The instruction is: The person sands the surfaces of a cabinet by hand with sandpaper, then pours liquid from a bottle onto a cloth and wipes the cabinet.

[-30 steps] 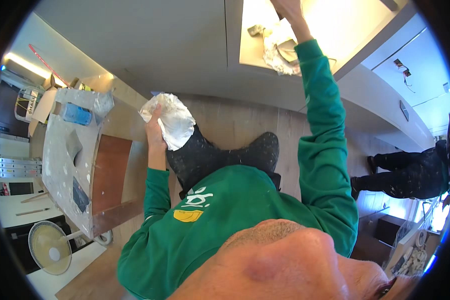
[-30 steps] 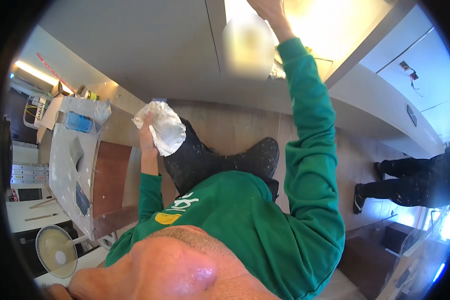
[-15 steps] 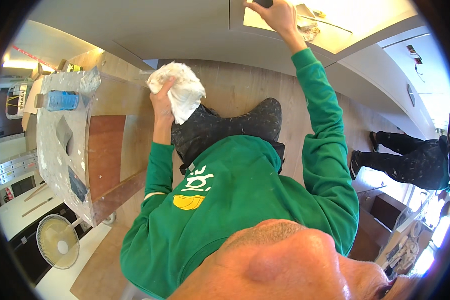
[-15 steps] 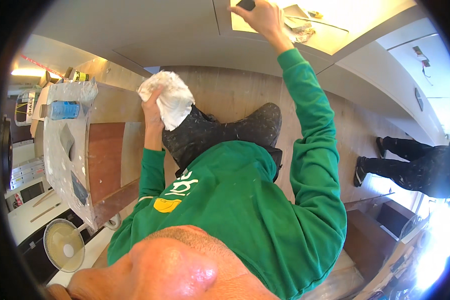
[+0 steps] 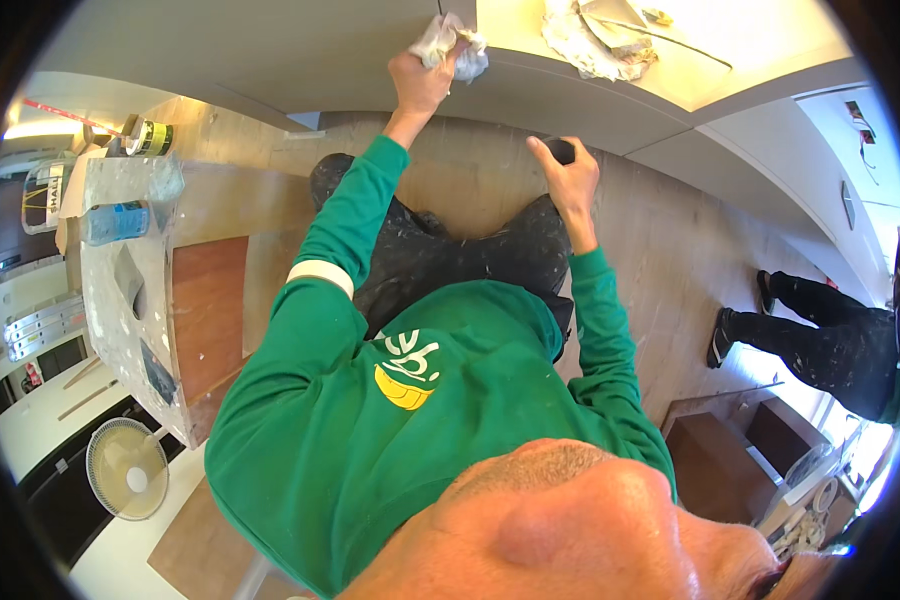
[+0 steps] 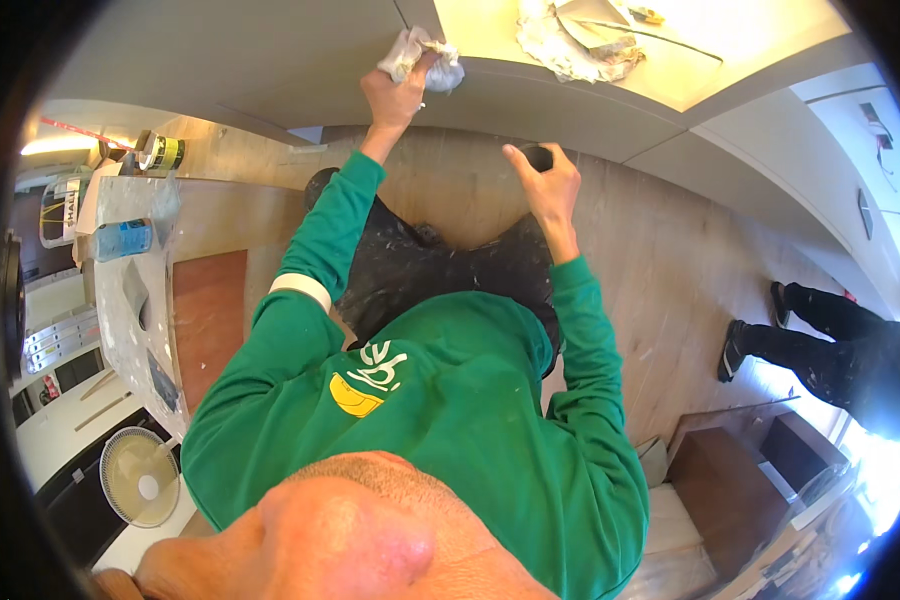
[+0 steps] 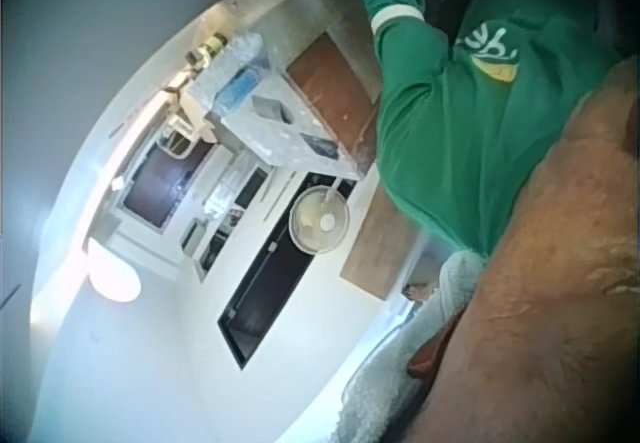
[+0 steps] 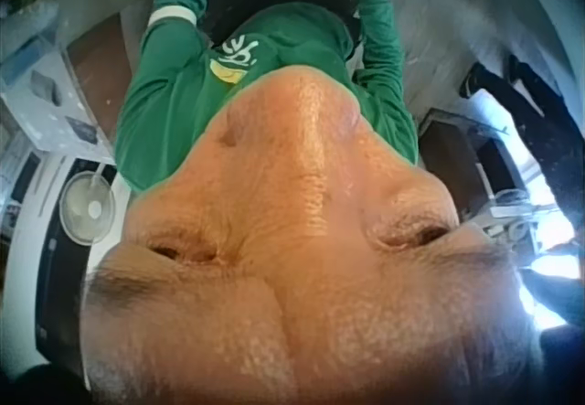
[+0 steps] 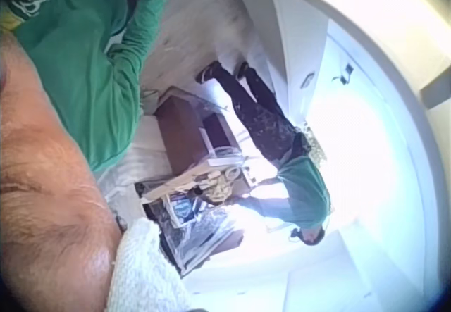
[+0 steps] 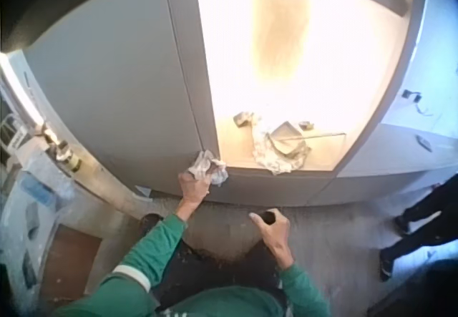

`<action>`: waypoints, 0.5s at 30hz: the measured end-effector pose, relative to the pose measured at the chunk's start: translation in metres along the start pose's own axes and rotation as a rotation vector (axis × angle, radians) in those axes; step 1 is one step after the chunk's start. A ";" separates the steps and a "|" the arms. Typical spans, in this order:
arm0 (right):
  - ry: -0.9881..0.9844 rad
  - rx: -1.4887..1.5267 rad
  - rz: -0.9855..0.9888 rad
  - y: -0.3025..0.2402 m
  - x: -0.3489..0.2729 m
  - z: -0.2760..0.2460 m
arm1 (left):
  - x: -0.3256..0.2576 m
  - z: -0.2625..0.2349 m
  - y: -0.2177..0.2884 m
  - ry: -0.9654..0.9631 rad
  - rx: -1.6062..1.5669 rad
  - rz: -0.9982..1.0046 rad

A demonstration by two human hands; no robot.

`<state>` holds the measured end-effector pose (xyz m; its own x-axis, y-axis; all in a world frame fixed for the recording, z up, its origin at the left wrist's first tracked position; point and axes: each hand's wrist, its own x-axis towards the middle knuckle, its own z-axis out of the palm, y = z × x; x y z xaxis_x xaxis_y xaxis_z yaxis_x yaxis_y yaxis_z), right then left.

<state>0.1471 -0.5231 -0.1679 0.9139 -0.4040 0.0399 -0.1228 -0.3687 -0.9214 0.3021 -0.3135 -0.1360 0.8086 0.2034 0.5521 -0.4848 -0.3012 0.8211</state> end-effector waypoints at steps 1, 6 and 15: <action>0.018 0.000 0.018 0.008 -0.001 -0.005 | -0.002 0.002 -0.007 0.020 0.012 0.032; 0.008 0.040 0.147 0.026 -0.003 -0.008 | 0.038 0.007 0.044 0.000 0.003 0.041; -0.047 0.073 0.139 0.021 -0.009 0.017 | 0.042 -0.005 0.037 -0.051 -0.023 -0.055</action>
<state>0.1429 -0.5125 -0.1939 0.9072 -0.4070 -0.1065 -0.2224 -0.2490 -0.9426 0.3164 -0.3116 -0.0813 0.8500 0.1710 0.4982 -0.4460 -0.2697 0.8534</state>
